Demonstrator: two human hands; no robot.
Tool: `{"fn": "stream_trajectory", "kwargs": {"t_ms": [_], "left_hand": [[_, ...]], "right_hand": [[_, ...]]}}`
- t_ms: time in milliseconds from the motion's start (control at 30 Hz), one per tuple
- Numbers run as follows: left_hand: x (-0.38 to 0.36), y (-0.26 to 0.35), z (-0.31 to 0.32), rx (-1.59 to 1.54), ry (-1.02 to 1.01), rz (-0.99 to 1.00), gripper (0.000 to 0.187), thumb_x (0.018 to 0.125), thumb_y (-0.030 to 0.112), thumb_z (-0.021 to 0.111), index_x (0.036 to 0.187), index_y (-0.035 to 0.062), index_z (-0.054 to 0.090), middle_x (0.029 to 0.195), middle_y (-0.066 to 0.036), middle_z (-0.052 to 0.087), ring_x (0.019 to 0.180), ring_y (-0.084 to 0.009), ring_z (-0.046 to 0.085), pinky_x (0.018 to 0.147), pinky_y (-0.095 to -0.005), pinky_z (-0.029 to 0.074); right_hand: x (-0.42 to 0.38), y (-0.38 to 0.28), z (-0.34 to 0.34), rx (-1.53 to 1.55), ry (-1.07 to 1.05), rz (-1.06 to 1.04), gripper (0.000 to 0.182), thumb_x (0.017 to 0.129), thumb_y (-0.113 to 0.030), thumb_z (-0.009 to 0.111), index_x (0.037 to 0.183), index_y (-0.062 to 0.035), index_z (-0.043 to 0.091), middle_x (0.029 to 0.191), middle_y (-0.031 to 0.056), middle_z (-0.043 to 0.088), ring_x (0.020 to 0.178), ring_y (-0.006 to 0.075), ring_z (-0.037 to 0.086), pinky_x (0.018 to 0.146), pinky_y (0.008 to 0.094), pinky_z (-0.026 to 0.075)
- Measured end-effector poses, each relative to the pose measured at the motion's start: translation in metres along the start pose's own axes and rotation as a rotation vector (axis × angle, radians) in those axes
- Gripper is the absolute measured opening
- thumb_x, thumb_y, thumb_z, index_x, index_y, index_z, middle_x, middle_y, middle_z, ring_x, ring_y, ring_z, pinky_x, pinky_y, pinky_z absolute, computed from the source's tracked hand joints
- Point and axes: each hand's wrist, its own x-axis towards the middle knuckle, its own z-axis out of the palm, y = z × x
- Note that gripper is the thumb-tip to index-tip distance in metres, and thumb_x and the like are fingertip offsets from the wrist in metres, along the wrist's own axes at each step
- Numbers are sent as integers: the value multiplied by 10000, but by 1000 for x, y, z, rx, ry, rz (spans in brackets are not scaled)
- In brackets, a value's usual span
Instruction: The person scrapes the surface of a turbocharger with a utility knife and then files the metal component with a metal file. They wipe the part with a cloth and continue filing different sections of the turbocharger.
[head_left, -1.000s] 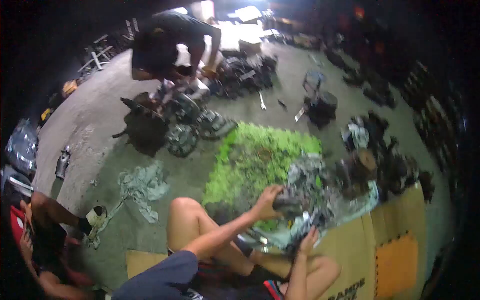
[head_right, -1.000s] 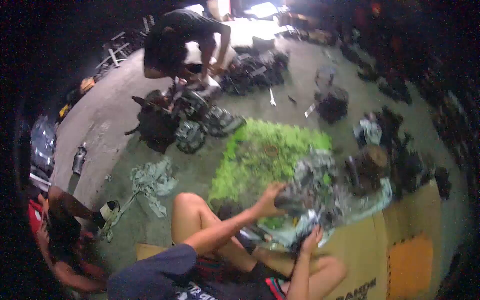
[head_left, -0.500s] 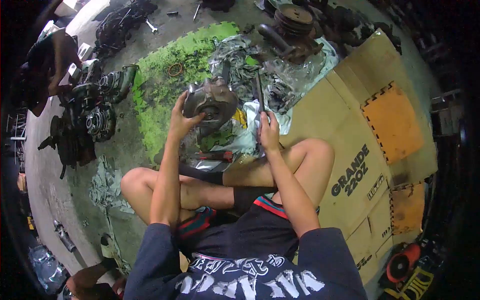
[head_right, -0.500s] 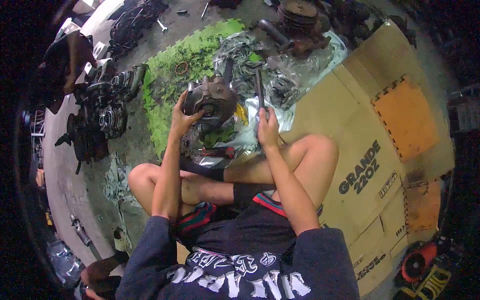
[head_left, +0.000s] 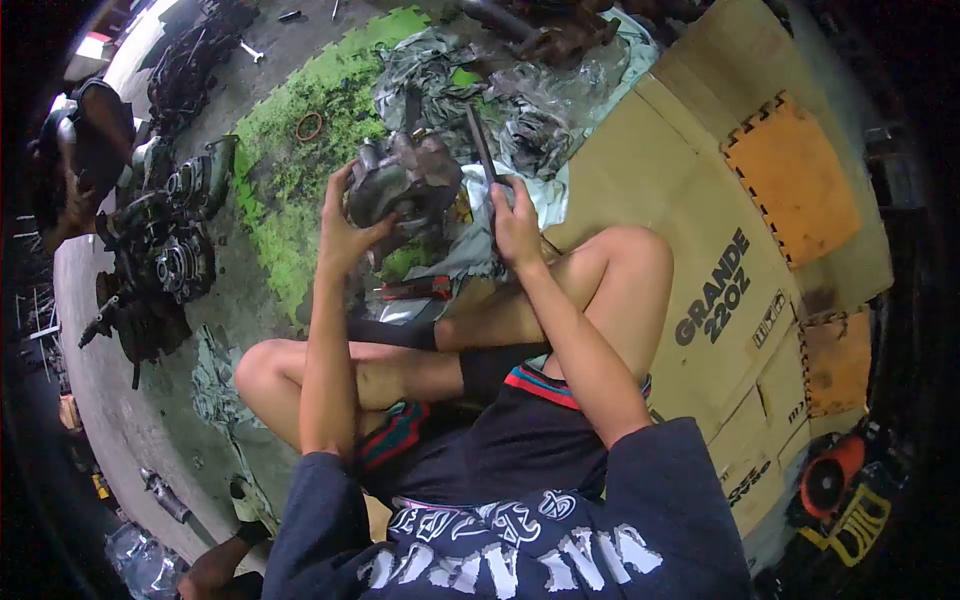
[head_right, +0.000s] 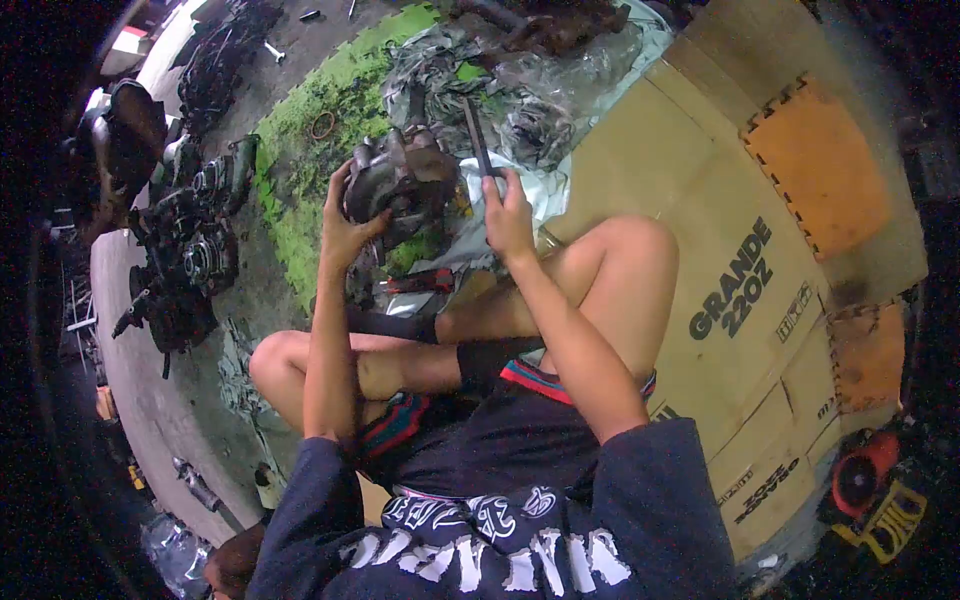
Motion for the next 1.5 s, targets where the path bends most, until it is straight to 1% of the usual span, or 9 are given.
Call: {"fn": "stream_trajectory", "kwargs": {"t_ms": [133,233,367,400,700,867,967,1267,1500], "left_hand": [[1,-12,5,-36,41,13,944,709,183,937,1518,31,475,1433,-144,600,1319,-261,601,1155,-414,463],[-2,2,16,-238,110,-39,948,697,157,955,1505,-4,485,1392,-146,626,1286,-267,618,1147,-407,466],[4,-18,18,-34,247,-41,948,665,121,995,1481,-13,532,1378,-145,641,1269,-260,627,1109,-402,497],[5,-16,17,-38,265,-14,947,652,114,1005,1471,-16,547,1375,-148,644,1267,-258,629,1096,-398,507],[6,-14,27,107,311,141,930,613,275,1023,1391,-19,606,1308,-136,628,1227,-308,625,1082,-421,499],[5,-11,26,171,327,175,930,597,299,1023,1374,-9,615,1317,-141,624,1242,-323,617,1093,-425,490],[6,-2,26,175,273,257,941,577,279,1028,1377,8,615,1324,-143,622,1245,-327,617,1107,-428,485],[-7,22,44,268,147,313,1010,451,117,998,1387,84,621,1342,-150,606,1256,-373,603,1093,-458,507],[-14,24,48,283,123,349,1040,437,128,993,1401,105,602,1371,-158,590,1295,-394,568,1113,-481,487]], "right_hand": [[0,4,11,-6,72,-266,472,1121,-251,511,1533,-23,508,1382,282,669,1305,404,652,1082,427,482],[-8,-20,-2,144,-183,-70,498,1132,-225,477,1586,-21,465,1466,287,616,1385,401,600,1136,410,450],[-19,-24,9,64,-185,-126,472,1136,-238,480,1583,-91,513,951,213,722,832,303,712,804,396,542],[-23,-29,13,135,-141,-175,466,1130,-221,493,1585,-125,521,734,133,592,627,216,550,658,380,486],[-10,-62,-21,157,-272,-156,439,1093,-187,548,1523,-117,606,803,114,663,656,165,513,655,342,481],[-34,-61,-34,-66,-251,-327,473,1087,-164,561,1559,-125,566,1340,261,712,1147,266,735,990,365,535],[-37,-62,-49,12,-324,-204,473,1091,-148,550,1563,-121,558,1432,244,669,1368,303,638,1110,371,477],[4,-61,-52,41,-293,-49,444,1114,-189,524,1550,-109,565,1348,227,720,1187,249,700,1013,345,506],[-15,-56,-62,103,-245,18,462,1110,-186,543,1558,-73,542,1437,222,672,1336,282,639,1114,359,461]]}}
